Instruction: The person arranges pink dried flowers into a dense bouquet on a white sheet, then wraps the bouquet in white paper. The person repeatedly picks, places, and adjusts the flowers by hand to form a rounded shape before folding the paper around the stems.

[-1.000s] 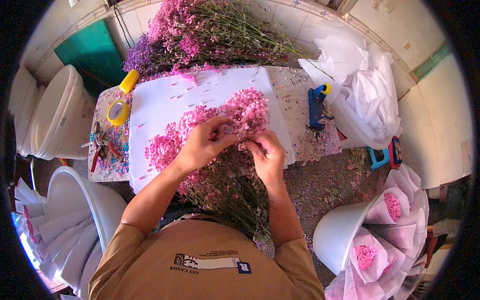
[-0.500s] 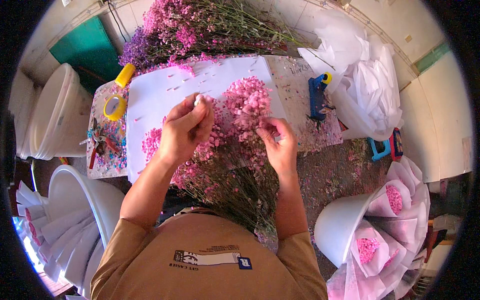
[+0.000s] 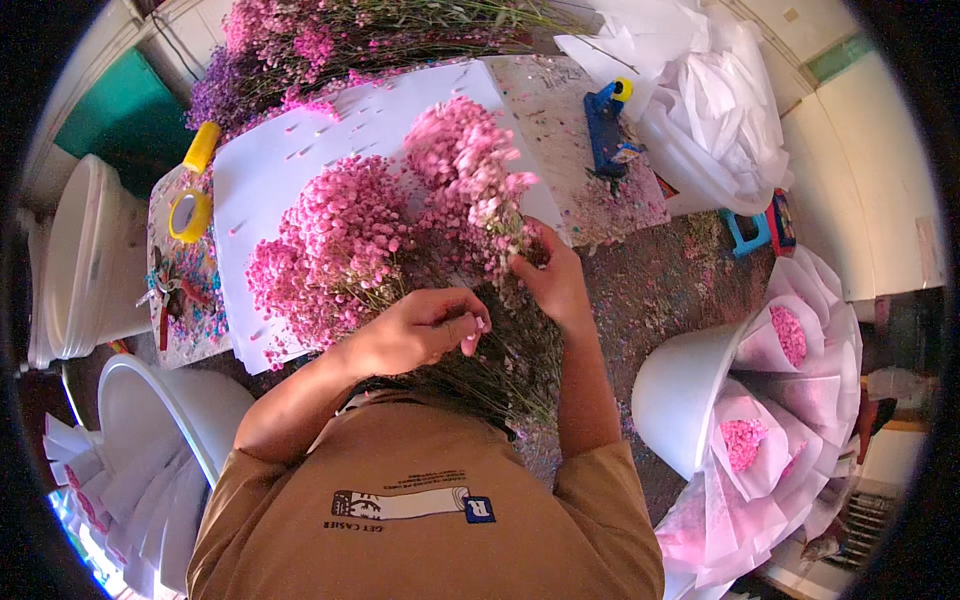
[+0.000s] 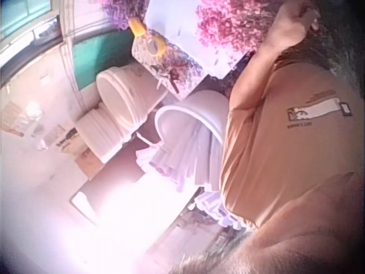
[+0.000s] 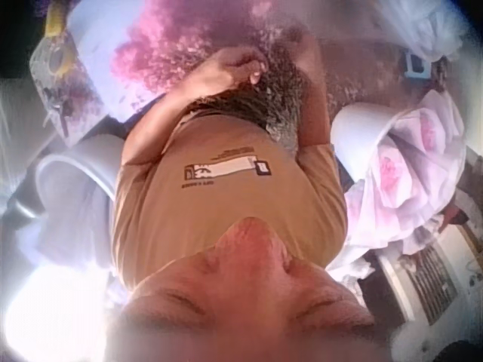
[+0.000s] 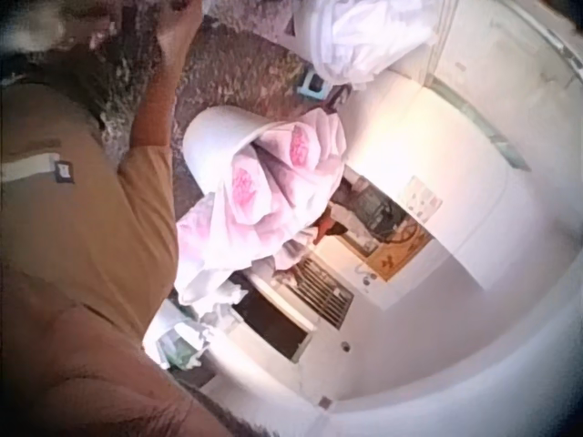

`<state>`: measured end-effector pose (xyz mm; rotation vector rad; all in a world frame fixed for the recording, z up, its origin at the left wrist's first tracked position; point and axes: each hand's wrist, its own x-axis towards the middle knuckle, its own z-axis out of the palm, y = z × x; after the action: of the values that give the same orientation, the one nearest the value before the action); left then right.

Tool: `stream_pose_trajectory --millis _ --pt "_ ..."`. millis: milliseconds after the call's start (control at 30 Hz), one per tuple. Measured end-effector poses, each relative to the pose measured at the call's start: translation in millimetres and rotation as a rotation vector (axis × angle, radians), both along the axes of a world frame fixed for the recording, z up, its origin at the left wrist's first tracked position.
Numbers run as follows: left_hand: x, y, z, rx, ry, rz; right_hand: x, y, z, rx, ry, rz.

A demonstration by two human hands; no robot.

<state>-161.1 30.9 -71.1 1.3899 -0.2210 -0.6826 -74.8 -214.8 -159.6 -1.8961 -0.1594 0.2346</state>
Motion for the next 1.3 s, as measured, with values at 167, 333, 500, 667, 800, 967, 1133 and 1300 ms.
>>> stream_pose_trajectory --millis 167,333,500,667,800,967,1133,1300 --pt "15.2 -13.8 -48.8 0.375 -0.453 0.028 13.4 -15.3 4.0 0.185 0.150 0.088" --pt "45.3 -39.8 -63.6 0.732 -0.424 0.013 11.6 -19.0 -2.5 0.240 0.103 0.096" --pt "57.0 -68.8 -91.0 0.793 -0.503 0.130 7.4 -13.0 0.7 0.312 0.128 0.122" --pt "15.3 -40.6 -40.8 0.244 -0.285 -0.146 2.8 -20.7 1.3 0.348 0.176 0.096" --pt "-4.7 -22.0 -51.8 0.139 -0.149 -0.010 -2.0 -13.0 6.4 0.204 0.139 0.040" --pt "-3.6 -15.8 -72.3 0.231 -0.004 0.045 -25.5 -4.0 20.8 -0.052 -0.333 -0.090" --pt "-1.4 -9.8 -77.5 -0.066 0.319 0.256 -62.4 -4.6 44.6 -0.310 -0.454 -0.002" --pt "16.9 -30.5 -80.4 0.237 -0.052 0.367 -72.4 0.1 11.9 -0.499 -0.459 -0.152"
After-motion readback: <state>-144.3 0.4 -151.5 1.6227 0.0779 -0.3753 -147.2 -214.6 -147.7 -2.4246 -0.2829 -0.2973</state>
